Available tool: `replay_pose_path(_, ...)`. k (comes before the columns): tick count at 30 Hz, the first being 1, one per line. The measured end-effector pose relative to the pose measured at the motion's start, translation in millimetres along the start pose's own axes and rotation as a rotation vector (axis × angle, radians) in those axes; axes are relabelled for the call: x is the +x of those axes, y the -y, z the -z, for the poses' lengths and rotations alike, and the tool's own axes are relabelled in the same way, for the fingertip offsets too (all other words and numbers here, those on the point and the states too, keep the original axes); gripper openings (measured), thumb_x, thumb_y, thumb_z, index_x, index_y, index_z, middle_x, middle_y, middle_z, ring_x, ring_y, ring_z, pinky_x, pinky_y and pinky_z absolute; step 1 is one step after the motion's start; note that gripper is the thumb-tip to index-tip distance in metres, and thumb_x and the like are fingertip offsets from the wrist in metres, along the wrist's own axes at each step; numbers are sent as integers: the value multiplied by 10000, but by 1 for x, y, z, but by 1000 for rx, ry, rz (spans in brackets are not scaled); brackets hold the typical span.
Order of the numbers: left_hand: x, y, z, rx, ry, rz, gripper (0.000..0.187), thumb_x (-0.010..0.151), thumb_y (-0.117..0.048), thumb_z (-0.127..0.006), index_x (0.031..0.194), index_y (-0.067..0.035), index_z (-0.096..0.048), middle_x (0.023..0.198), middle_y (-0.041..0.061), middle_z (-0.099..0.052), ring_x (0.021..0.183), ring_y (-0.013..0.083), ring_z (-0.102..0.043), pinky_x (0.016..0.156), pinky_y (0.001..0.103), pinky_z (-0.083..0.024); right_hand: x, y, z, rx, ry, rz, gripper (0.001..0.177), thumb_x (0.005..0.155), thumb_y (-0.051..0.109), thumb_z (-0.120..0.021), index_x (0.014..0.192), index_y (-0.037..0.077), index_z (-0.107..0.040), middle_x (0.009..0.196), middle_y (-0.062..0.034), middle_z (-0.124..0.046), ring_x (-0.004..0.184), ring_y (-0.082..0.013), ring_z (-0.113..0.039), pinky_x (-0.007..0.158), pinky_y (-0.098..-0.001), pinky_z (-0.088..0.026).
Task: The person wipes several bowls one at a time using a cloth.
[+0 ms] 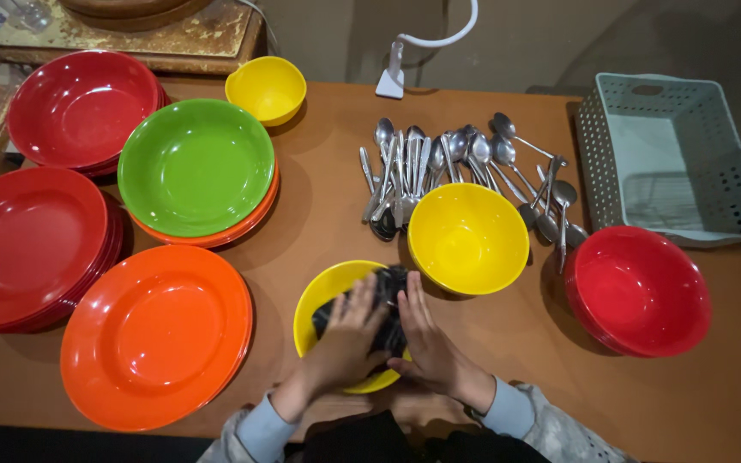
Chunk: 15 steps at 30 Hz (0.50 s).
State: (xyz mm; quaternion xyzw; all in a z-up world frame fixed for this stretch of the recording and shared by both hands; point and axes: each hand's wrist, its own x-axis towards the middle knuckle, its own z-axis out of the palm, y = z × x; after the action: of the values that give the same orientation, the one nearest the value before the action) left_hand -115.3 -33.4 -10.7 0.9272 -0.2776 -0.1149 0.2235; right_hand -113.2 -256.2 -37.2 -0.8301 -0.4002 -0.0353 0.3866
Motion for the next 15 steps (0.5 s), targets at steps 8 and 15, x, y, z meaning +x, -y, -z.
replay_pose_path(8,-1,49,26,-505,590,-264,781,901,-493,-700,1507,-36,-518,1568,260,-449,1503,417,-404,1254,496,-262,12,13,13,-23,1,-34,1020,980,626,-487,1634,-33,-64,1698,-310,-159,1591,-471,-170,1293,-530,-175)
replay_pose_path(15,-7,-11,19,358,29,-19,609,822,-329,-716,1331,-18,-592,1689,170,-199,1545,404,-176,1193,589,-143,11,11,6,-111,-35,-2,966,982,589,-519,1630,-15,-135,1683,-338,-168,1570,-521,-188,1288,-524,-194)
